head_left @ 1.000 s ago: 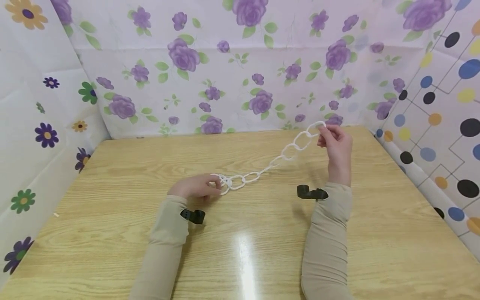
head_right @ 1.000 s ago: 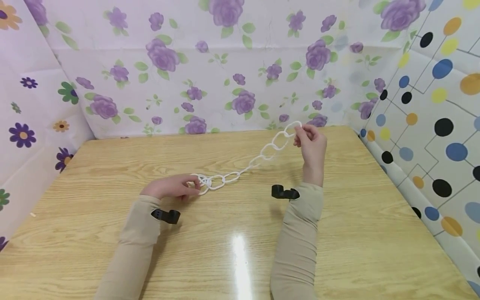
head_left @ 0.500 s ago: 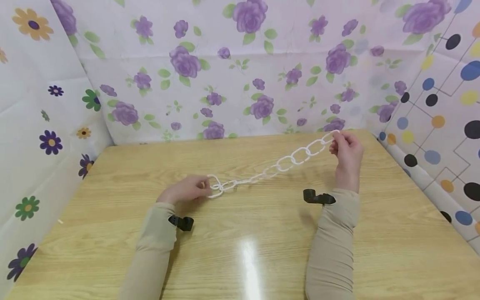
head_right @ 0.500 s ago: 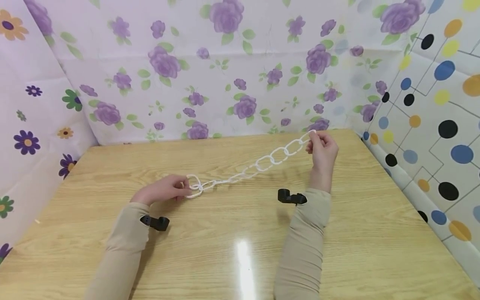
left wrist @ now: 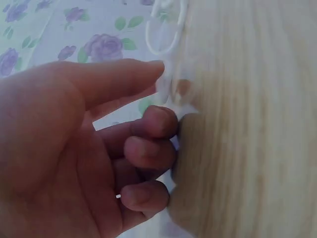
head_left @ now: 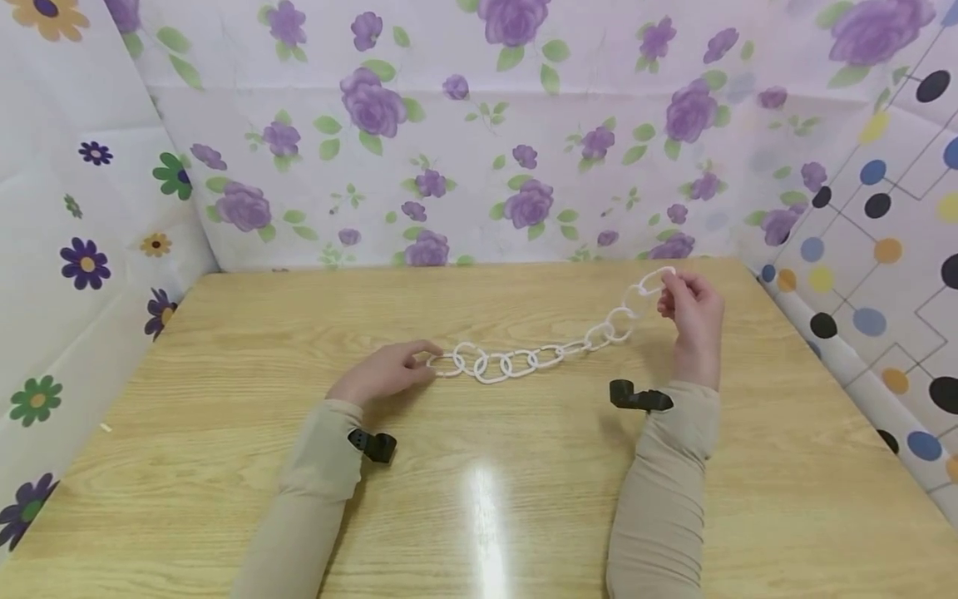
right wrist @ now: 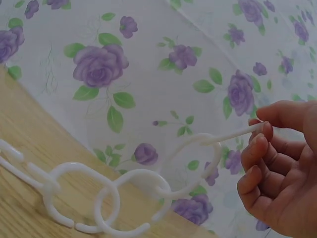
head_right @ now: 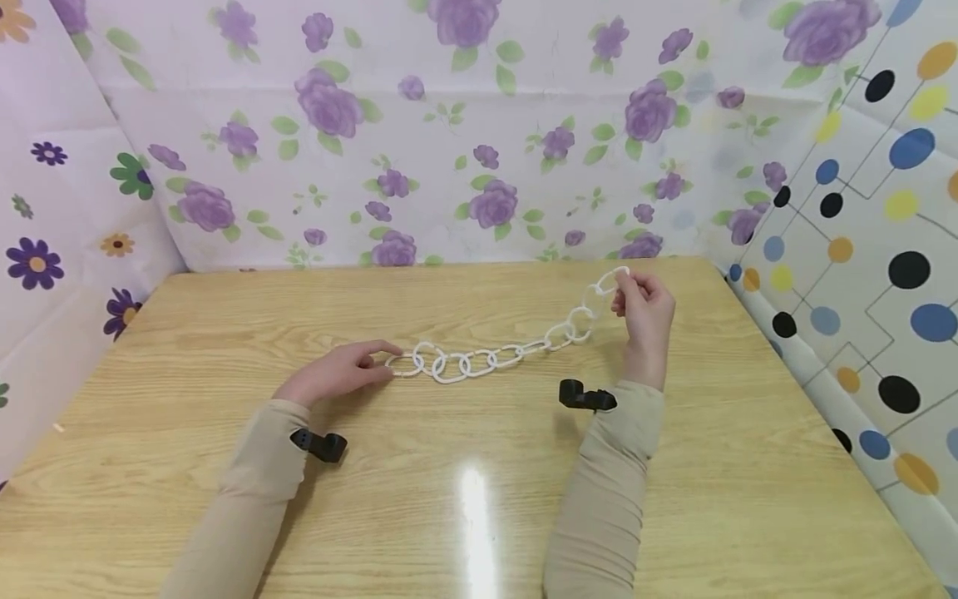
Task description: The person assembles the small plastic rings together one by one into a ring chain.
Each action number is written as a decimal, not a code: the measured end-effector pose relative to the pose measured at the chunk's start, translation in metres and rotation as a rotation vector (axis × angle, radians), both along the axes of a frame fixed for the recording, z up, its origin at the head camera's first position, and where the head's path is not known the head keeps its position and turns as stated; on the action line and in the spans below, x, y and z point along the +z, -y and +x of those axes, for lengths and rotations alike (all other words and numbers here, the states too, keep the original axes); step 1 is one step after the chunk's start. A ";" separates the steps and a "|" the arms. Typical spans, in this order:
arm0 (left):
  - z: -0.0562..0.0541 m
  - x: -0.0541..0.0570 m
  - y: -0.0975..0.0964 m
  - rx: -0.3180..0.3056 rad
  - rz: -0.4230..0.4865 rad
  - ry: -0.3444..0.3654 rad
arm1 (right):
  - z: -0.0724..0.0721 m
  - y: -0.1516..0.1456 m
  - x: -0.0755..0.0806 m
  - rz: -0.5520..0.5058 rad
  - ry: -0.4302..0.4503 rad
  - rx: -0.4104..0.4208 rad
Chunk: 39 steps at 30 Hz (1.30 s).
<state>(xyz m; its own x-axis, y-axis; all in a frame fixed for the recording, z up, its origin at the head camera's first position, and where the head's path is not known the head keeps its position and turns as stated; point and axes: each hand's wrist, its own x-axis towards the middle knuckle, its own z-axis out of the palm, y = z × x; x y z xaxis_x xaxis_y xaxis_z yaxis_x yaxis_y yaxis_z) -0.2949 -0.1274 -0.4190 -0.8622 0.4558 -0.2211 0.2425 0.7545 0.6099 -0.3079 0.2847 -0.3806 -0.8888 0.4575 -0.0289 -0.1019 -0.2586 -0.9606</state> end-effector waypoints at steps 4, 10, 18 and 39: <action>-0.001 0.005 0.007 0.006 -0.030 -0.012 | 0.003 -0.004 -0.003 0.051 0.041 0.035; -0.005 0.009 0.016 0.090 -0.076 -0.046 | 0.015 -0.004 -0.008 0.079 0.128 0.073; -0.001 0.005 0.018 0.129 -0.091 -0.040 | 0.012 -0.004 -0.027 0.159 0.181 0.100; -0.004 0.012 0.080 0.298 -0.101 -0.023 | 0.002 -0.008 -0.032 0.565 0.267 0.365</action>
<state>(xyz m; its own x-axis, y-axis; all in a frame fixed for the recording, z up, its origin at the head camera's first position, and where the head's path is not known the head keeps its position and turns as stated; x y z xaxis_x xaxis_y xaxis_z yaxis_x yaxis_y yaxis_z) -0.2987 -0.2072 -0.4066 -0.9598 0.1587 -0.2314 0.0140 0.8508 0.5253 -0.3060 0.2928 -0.4128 -0.9834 0.1416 -0.1132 0.1528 0.3117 -0.9378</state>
